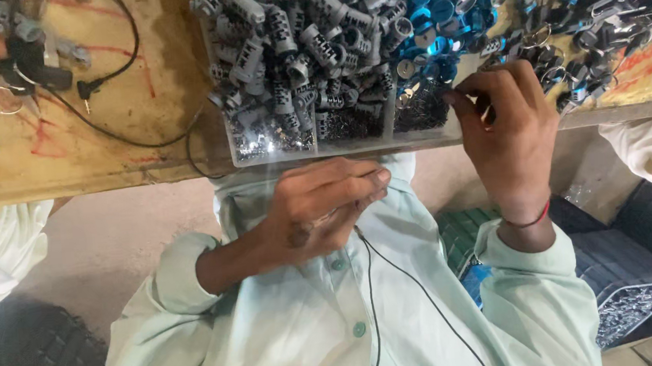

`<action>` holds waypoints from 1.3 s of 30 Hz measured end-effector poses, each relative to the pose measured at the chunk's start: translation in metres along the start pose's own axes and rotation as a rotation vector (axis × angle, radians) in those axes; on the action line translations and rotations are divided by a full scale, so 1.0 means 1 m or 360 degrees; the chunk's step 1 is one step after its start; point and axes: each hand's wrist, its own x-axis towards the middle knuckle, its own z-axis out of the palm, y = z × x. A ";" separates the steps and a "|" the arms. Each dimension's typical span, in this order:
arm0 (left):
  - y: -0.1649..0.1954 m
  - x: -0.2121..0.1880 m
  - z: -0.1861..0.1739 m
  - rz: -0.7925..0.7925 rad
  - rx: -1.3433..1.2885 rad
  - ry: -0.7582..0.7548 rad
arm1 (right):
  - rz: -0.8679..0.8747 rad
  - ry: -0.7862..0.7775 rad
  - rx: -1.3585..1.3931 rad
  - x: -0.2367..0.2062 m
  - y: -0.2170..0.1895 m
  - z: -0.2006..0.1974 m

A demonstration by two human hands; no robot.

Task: The person sits at a workbench assembling small components. They repeatedly pick a gray cylindrical body and a blue cap from a divided tray, press the cap onto the body by hand to join the parts, and set the assembled unit aside, continuing the same cycle throughout the clip.

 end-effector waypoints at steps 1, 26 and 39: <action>-0.002 0.002 0.000 -0.0004 -0.0005 -0.0042 | 0.0182 -0.0007 0.0260 -0.001 0.002 -0.001; -0.008 0.018 -0.017 0.0719 0.0889 -0.0212 | 0.0729 -0.0537 0.1968 -0.029 -0.035 -0.007; -0.002 0.017 -0.015 0.0652 0.0750 -0.0154 | 0.0659 -0.1043 0.2237 -0.039 -0.021 0.031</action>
